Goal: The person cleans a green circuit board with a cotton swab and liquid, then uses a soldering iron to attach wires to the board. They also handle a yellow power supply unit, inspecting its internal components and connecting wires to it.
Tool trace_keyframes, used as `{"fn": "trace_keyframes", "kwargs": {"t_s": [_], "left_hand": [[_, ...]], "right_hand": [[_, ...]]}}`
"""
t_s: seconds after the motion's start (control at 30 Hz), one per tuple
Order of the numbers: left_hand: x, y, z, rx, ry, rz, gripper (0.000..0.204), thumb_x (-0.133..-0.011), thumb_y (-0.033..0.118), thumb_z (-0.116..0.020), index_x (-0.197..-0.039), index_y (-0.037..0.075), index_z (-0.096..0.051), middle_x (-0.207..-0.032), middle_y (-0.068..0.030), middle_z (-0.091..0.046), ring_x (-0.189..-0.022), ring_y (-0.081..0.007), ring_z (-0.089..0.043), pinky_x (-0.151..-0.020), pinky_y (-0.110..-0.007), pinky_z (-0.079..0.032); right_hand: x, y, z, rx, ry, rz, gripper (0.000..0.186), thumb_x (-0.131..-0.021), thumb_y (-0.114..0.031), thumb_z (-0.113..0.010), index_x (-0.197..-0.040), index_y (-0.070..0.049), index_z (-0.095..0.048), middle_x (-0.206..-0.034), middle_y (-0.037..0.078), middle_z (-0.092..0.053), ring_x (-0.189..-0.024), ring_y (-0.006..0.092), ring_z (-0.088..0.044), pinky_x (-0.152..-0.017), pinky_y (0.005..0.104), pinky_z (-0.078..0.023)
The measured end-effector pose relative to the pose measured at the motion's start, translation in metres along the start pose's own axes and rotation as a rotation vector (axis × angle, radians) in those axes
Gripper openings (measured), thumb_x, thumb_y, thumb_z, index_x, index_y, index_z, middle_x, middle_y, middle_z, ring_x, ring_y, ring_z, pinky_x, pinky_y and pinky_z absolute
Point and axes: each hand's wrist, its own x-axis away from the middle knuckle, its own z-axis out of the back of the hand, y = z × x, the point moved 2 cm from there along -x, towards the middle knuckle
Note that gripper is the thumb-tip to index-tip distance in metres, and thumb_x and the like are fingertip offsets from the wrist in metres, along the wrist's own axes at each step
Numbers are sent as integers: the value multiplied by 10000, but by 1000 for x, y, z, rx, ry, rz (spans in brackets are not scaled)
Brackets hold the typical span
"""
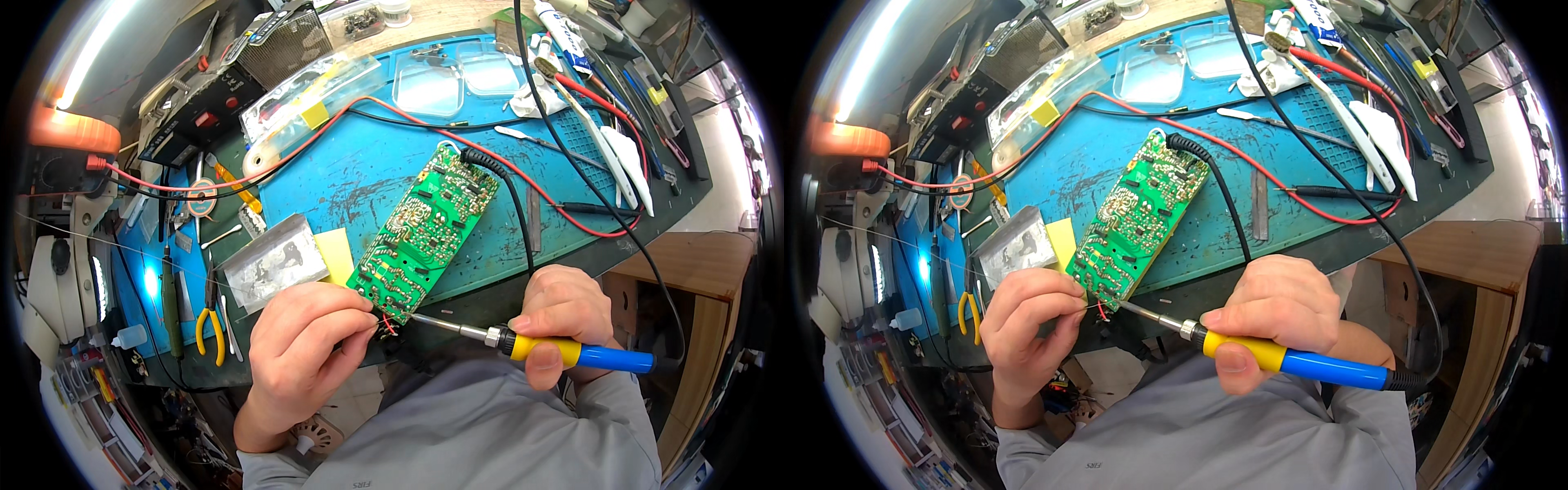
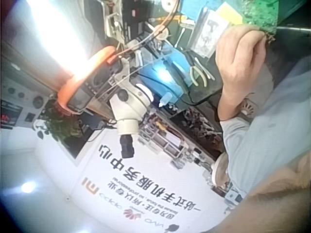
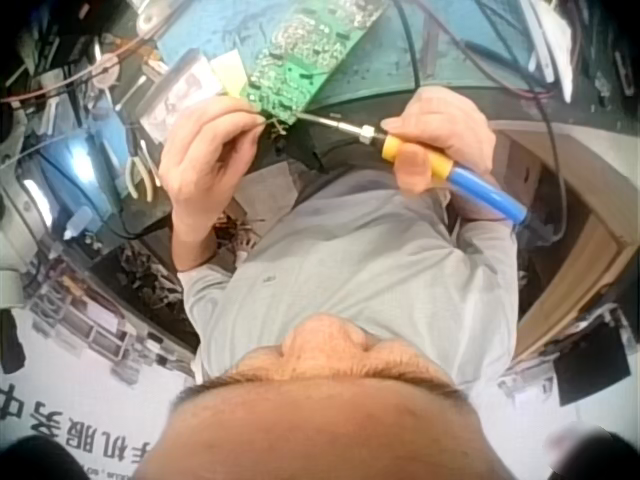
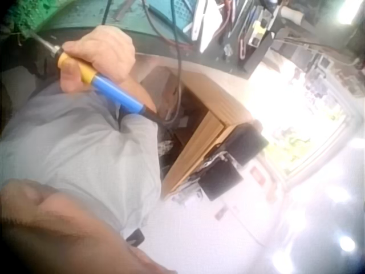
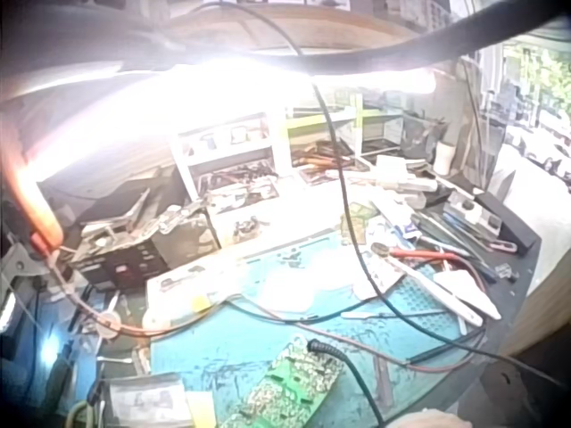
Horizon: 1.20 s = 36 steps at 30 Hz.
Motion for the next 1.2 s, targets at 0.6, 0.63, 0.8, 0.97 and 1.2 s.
{"fn": "trace_keyframes", "kwargs": {"t_s": [0.6,0.63,0.8,0.97,1.2], "left_hand": [[1,0,-1,-15,9,1,248,-699,-38,-827,-902,38,-705,-939,-73,-709,-864,-263,-686,-739,-355,-547],[1,0,-1,-13,9,2,247,-699,-37,-827,-901,39,-706,-938,-73,-709,-864,-263,-686,-740,-355,-547],[-1,2,-1,-24,3,-3,248,-698,-34,-826,-904,40,-711,-934,-69,-709,-863,-263,-685,-743,-354,-545],[0,2,-2,-51,0,-17,258,-691,-30,-829,-910,40,-714,-939,-70,-706,-861,-263,-681,-738,-357,-544],[0,0,-3,-49,10,-26,262,-689,-32,-830,-913,39,-714,-940,-72,-706,-856,-265,-682,-735,-357,-545]], "right_hand": [[-2,0,0,-17,-24,-3,198,-881,-199,-696,-822,-12,-662,-566,-2,-578,-409,125,-501,-385,261,-366],[-2,0,0,-19,-19,-4,196,-878,-197,-697,-823,-12,-661,-566,-3,-578,-409,125,-500,-385,262,-365],[1,1,0,-15,2,-12,183,-867,-188,-697,-822,-14,-659,-564,-4,-575,-408,123,-497,-383,264,-360],[0,1,0,-16,-11,-4,183,-862,-189,-696,-821,-15,-656,-559,-4,-574,-406,122,-498,-379,265,-354],[-2,3,-1,-29,-7,-8,184,-867,-184,-691,-820,-11,-649,-546,-5,-570,-393,117,-483,-377,262,-346]]}}
